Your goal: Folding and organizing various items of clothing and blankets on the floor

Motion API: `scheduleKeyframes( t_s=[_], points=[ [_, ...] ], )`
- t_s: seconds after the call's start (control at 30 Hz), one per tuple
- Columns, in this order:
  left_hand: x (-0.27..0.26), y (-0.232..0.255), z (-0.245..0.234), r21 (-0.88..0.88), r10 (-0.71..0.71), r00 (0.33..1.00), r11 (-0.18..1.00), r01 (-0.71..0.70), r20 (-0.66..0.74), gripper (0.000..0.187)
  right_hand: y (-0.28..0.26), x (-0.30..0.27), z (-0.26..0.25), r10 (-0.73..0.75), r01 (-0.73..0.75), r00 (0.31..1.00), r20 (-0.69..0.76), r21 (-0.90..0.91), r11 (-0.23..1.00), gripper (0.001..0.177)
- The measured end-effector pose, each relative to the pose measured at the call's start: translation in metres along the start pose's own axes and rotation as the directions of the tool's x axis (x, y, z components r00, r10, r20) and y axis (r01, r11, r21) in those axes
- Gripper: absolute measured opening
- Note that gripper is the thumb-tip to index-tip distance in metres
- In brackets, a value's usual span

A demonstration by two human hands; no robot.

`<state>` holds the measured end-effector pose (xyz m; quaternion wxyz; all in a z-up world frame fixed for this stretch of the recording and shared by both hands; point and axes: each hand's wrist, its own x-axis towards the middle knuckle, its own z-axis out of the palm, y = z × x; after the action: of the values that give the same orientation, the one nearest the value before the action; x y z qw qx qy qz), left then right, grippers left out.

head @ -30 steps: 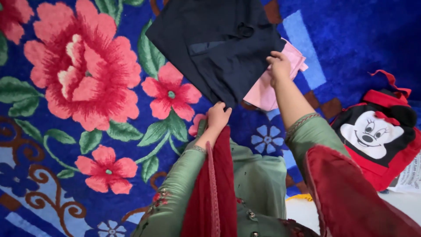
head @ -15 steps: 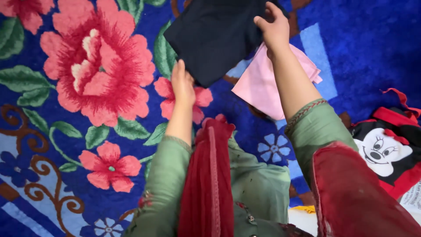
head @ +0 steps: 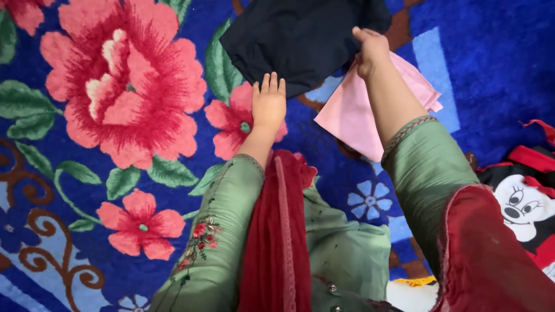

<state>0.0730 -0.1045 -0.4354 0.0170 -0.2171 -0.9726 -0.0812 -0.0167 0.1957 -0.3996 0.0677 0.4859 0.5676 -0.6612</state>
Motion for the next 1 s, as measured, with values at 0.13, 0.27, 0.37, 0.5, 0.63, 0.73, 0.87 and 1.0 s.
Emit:
scheduleKeyframes(
  t_s=[0.13, 0.27, 0.37, 0.5, 0.63, 0.73, 0.87, 1.0],
  points=[
    [0.002, 0.005, -0.059, -0.127, 0.017, 0.999, 0.992, -0.011, 0.048, 0.033, 0.0, -0.005, -0.021, -0.154, 0.142, 0.986, 0.063, 0.168, 0.976, 0.03],
    [-0.019, 0.02, -0.137, -0.417, -0.032, 0.965, 0.898, 0.143, 0.262, 0.024, -0.013, -0.056, -0.029, -0.237, 0.266, 0.952, -0.193, 0.146, 0.953, 0.026],
    [-0.032, 0.005, -0.134, -0.606, -0.107, 0.959, 0.756, 0.249, 0.261, 0.025, -0.01, -0.04, -0.02, -0.426, 0.437, 0.893, -0.143, 0.055, 0.898, 0.029],
    [-0.028, -0.06, -0.098, -0.829, -0.399, 0.862, 0.329, 0.452, 0.312, 0.023, -0.073, -0.105, 0.046, -0.453, 0.479, 0.856, 0.248, -0.05, 0.877, 0.041],
    [-0.002, -0.108, -0.095, -0.972, -0.546, 0.823, 0.062, 0.227, 0.158, 0.047, -0.064, -0.094, 0.065, -0.459, 0.511, 0.82, 0.342, -0.076, 0.857, 0.042],
    [0.004, -0.114, -0.097, -0.905, -0.617, 0.776, 0.246, 0.346, 0.129, 0.074, -0.022, -0.068, 0.063, -0.444, 0.502, 0.846, 0.296, -0.16, 0.85, 0.044],
    [0.009, -0.076, -0.092, -0.525, -0.282, 0.959, 0.812, 0.253, 0.025, 0.091, 0.054, -0.03, 0.054, -0.385, 0.431, 0.886, 0.259, -0.156, 0.889, 0.044],
    [0.054, -0.019, -0.132, -0.3, -0.161, 0.932, 0.917, 0.263, 0.326, 0.101, 0.062, -0.076, 0.059, -0.379, 0.441, 0.894, 0.239, -0.311, 0.842, 0.04]
  ],
)
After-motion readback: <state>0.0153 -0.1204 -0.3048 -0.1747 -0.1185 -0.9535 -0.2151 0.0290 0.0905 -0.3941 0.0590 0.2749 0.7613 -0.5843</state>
